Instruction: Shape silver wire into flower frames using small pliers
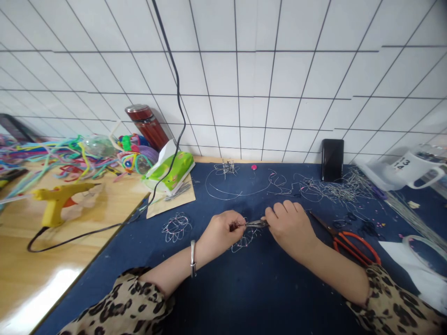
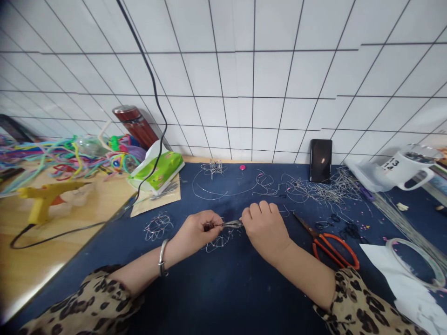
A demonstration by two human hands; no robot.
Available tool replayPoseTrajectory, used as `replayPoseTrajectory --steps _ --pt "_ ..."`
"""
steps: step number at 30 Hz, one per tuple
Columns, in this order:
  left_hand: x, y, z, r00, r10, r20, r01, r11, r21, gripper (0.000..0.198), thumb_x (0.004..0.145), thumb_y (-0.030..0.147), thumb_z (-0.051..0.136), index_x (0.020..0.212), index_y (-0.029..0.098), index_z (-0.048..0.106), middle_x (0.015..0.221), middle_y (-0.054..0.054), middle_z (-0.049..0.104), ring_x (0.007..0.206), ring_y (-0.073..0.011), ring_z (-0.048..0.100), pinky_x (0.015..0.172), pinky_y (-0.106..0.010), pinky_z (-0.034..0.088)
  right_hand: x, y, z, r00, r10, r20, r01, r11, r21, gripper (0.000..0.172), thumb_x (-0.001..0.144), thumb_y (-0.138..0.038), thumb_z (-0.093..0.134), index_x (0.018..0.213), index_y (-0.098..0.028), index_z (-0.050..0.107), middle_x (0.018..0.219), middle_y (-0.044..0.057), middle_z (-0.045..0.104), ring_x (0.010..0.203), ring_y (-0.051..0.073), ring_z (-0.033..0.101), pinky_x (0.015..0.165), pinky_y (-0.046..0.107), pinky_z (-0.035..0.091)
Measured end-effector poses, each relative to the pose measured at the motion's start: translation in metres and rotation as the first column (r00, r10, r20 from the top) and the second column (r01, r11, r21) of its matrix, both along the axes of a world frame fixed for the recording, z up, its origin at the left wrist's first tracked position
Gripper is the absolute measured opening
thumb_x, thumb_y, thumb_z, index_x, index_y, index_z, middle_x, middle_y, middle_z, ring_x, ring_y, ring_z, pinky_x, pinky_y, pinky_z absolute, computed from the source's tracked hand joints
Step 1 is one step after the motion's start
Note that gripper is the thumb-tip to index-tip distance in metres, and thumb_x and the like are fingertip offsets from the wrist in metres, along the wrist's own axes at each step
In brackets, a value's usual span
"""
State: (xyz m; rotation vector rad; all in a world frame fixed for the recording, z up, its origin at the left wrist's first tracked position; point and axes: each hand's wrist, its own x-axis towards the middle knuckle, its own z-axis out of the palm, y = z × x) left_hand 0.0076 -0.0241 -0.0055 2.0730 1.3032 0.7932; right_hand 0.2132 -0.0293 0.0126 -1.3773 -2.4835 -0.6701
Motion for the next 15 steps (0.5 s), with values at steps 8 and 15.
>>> replayPoseTrajectory --steps 8,15 --pt "-0.0002 0.0004 -0.0025 1.000 0.004 -0.004 -0.004 1.000 0.003 0.009 0.071 0.010 0.053 0.070 0.016 0.059 0.062 0.003 0.056 0.053 -0.0077 0.049 0.049 -0.018 0.036 -0.0003 0.0004 -0.0015 1.000 -0.014 0.018 0.014 1.000 0.003 0.023 0.090 -0.027 0.036 0.076 -0.019 0.053 0.069 0.004 0.046 0.070 0.019 0.035 0.062 0.035 0.018" --pt "0.0004 0.0009 -0.0011 1.000 -0.007 -0.013 0.008 1.000 0.023 0.009 0.071 0.009 0.054 0.068 0.016 0.059 0.062 0.003 0.056 0.053 -0.0077 0.048 0.049 -0.018 0.035 -0.0001 0.0012 -0.0050 1.000 -0.004 -0.005 0.003 1.000 -0.011 0.025 0.090 -0.026 0.037 0.070 -0.020 0.050 0.067 0.004 0.046 0.069 0.018 0.034 0.062 0.034 0.018"
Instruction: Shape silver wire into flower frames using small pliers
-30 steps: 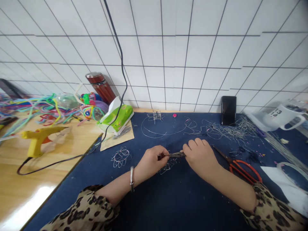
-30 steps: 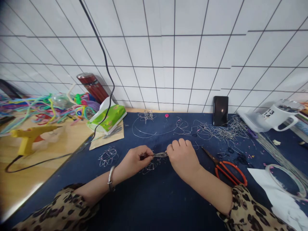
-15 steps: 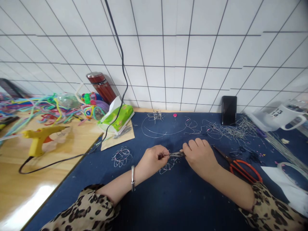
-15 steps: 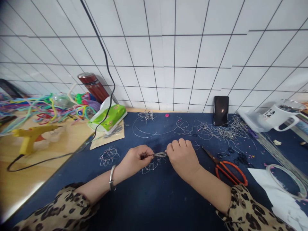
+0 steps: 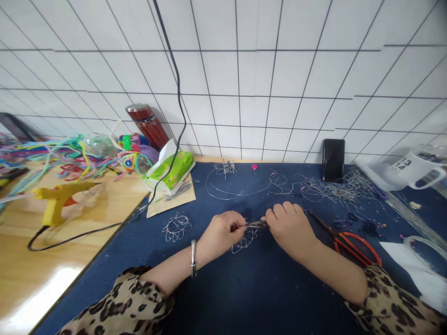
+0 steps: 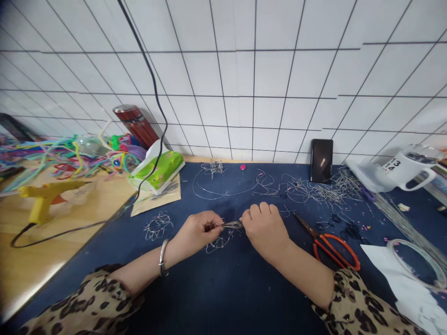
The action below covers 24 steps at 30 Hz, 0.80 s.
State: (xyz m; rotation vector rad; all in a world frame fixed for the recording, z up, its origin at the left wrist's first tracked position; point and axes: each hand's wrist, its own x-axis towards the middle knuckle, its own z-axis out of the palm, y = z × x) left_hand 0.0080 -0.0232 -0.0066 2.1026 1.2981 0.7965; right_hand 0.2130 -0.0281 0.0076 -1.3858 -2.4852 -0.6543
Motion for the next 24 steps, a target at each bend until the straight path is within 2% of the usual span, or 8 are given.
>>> replayPoseTrajectory --steps 15,24 --pt "-0.0001 -0.0006 0.0036 0.998 -0.064 -0.008 0.064 0.998 0.026 0.010 0.073 0.009 0.054 0.067 0.016 0.058 0.065 0.002 0.056 0.059 -0.0090 0.051 0.055 -0.020 0.037 0.0014 0.0005 -0.0058 0.999 0.017 -0.051 -0.018 1.000 -0.021 0.026 0.088 -0.025 0.040 0.065 -0.019 0.051 0.064 0.004 0.047 0.067 0.017 0.033 0.060 0.033 0.016" --pt "-0.0016 0.0038 -0.0010 0.998 -0.018 0.060 0.023 0.996 -0.081 0.009 0.074 0.012 0.053 0.070 0.016 0.061 0.064 0.002 0.058 0.053 -0.0077 0.048 0.048 -0.017 0.037 0.0056 0.0047 -0.0039 0.997 0.009 -0.077 -0.014 0.998 -0.057 0.015 0.081 -0.024 0.049 0.069 -0.019 0.055 0.068 0.005 0.048 0.071 0.018 0.035 0.064 0.032 0.020"
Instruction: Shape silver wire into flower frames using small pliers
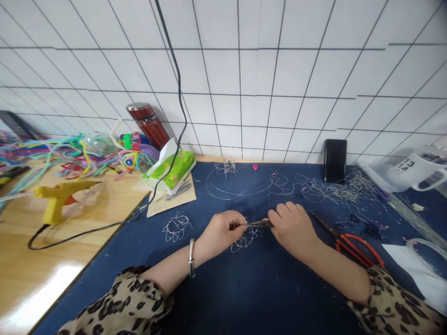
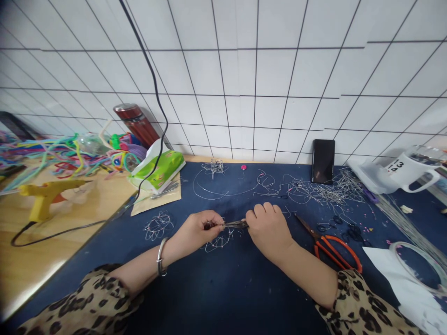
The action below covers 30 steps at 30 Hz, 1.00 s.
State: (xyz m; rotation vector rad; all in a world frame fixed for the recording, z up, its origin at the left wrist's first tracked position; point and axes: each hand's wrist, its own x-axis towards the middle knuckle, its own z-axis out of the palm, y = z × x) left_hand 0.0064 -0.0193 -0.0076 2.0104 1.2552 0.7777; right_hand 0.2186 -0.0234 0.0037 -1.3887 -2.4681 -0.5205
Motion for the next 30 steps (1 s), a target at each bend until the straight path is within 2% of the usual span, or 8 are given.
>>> replayPoseTrajectory --steps 8,14,25,30 --pt "-0.0001 -0.0003 0.0019 1.000 -0.008 -0.008 0.008 0.999 -0.033 0.010 0.074 0.012 0.053 0.071 0.016 0.062 0.066 0.001 0.059 0.055 -0.0081 0.050 0.049 -0.018 0.038 0.0006 0.0001 0.0002 1.000 -0.003 0.027 0.004 1.000 -0.026 0.014 0.083 -0.025 0.047 0.072 -0.019 0.055 0.070 0.005 0.047 0.072 0.019 0.035 0.065 0.033 0.021" --pt "0.0008 -0.0017 0.0005 0.999 -0.025 -0.027 0.025 1.000 0.019 0.011 0.074 0.011 0.053 0.071 0.016 0.061 0.066 0.001 0.057 0.058 -0.0091 0.050 0.051 -0.019 0.038 -0.0030 -0.0034 0.0018 0.999 -0.014 0.036 0.015 1.000 -0.002 0.018 0.085 -0.027 0.044 0.073 -0.019 0.055 0.069 0.005 0.047 0.072 0.019 0.035 0.064 0.034 0.020" --pt "0.0016 -0.0025 0.0030 0.998 -0.043 -0.056 0.046 0.998 0.053 0.011 0.073 0.010 0.054 0.067 0.016 0.061 0.064 0.002 0.057 0.058 -0.0092 0.050 0.054 -0.020 0.038 -0.0042 -0.0028 -0.0006 1.000 0.026 0.013 -0.027 0.998 0.052 0.025 0.087 -0.026 0.042 0.066 -0.018 0.054 0.065 0.005 0.047 0.068 0.017 0.034 0.062 0.032 0.019" --pt "0.0022 -0.0030 -0.0005 0.999 -0.030 -0.029 0.031 0.999 0.021 0.010 0.073 0.012 0.054 0.069 0.016 0.062 0.065 0.001 0.057 0.056 -0.0087 0.049 0.050 -0.018 0.037 -0.0035 -0.0020 -0.0038 1.000 0.024 0.015 -0.024 0.999 0.023 0.025 0.087 -0.025 0.041 0.066 -0.019 0.053 0.065 0.005 0.047 0.067 0.018 0.034 0.062 0.033 0.018"
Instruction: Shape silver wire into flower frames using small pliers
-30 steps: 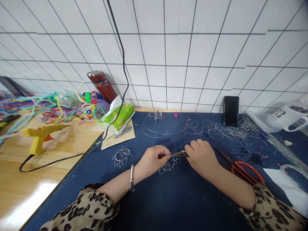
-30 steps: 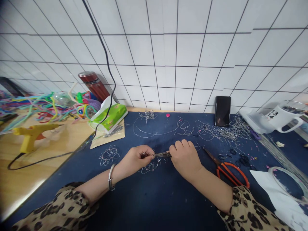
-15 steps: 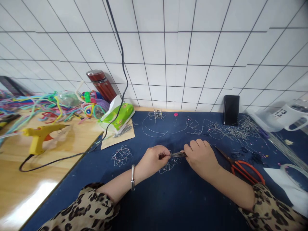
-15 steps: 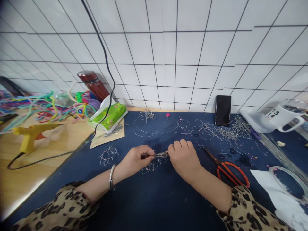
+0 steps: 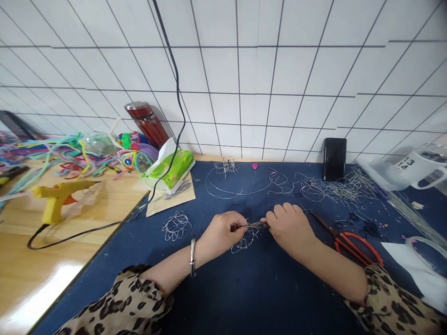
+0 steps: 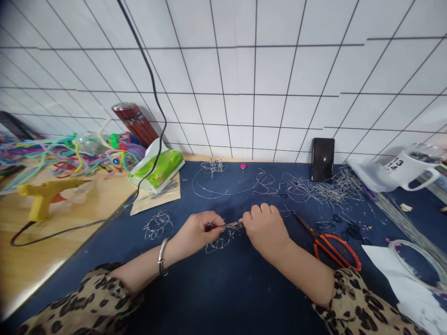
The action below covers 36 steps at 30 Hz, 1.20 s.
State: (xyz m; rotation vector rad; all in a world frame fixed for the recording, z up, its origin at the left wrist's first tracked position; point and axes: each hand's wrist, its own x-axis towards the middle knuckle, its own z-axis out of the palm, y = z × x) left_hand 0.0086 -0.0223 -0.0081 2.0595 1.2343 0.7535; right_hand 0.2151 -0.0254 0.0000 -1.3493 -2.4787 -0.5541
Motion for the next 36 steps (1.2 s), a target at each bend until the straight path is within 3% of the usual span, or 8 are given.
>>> replayPoseTrajectory --steps 6,14,22,28,36 --pt "0.000 0.001 -0.001 0.997 0.033 0.076 -0.024 0.992 -0.122 0.008 0.074 0.015 0.054 0.071 0.015 0.061 0.059 0.002 0.055 0.050 -0.0070 0.046 0.044 -0.016 0.036 0.005 0.004 0.001 1.000 -0.006 -0.002 0.005 0.999 -0.046 0.011 0.079 -0.023 0.050 0.070 -0.019 0.055 0.070 0.005 0.049 0.073 0.019 0.036 0.065 0.032 0.021" --pt "-0.002 0.007 -0.005 0.981 0.078 0.178 -0.024 0.958 -0.287 0.007 0.073 0.019 0.056 0.073 0.014 0.060 0.057 0.003 0.053 0.047 -0.0061 0.044 0.042 -0.015 0.035 0.016 0.016 -0.006 0.998 -0.017 -0.054 0.013 0.997 -0.079 0.008 0.077 -0.026 0.055 0.077 -0.019 0.059 0.073 0.004 0.050 0.077 0.018 0.038 0.068 0.030 0.023" --pt "-0.004 0.011 -0.007 0.981 -0.001 0.195 0.059 0.954 -0.292 0.007 0.076 0.021 0.055 0.076 0.015 0.060 0.064 0.002 0.054 0.053 -0.0069 0.046 0.048 -0.018 0.038 0.020 0.023 -0.014 0.998 0.043 -0.052 -0.053 0.977 -0.207 0.008 0.079 -0.027 0.055 0.076 -0.020 0.058 0.075 0.003 0.050 0.076 0.017 0.038 0.067 0.030 0.023" --pt "-0.004 0.010 -0.007 0.981 -0.096 0.166 0.140 0.951 -0.276 0.008 0.077 0.020 0.055 0.075 0.015 0.060 0.069 0.001 0.055 0.056 -0.0071 0.048 0.051 -0.018 0.038 0.020 0.023 -0.014 0.995 0.091 -0.040 -0.097 0.970 -0.224 0.008 0.080 -0.025 0.053 0.076 -0.020 0.058 0.074 0.002 0.051 0.076 0.016 0.039 0.067 0.030 0.023" --pt "-0.004 0.010 -0.006 0.985 -0.108 0.134 0.141 0.952 -0.270 0.009 0.078 0.021 0.054 0.077 0.014 0.061 0.070 0.000 0.055 0.056 -0.0074 0.048 0.051 -0.018 0.038 0.020 0.022 -0.014 0.993 0.112 -0.036 -0.117 0.968 -0.220 0.020 0.087 -0.025 0.044 0.073 -0.020 0.058 0.071 0.002 0.053 0.073 0.016 0.039 0.066 0.030 0.022"
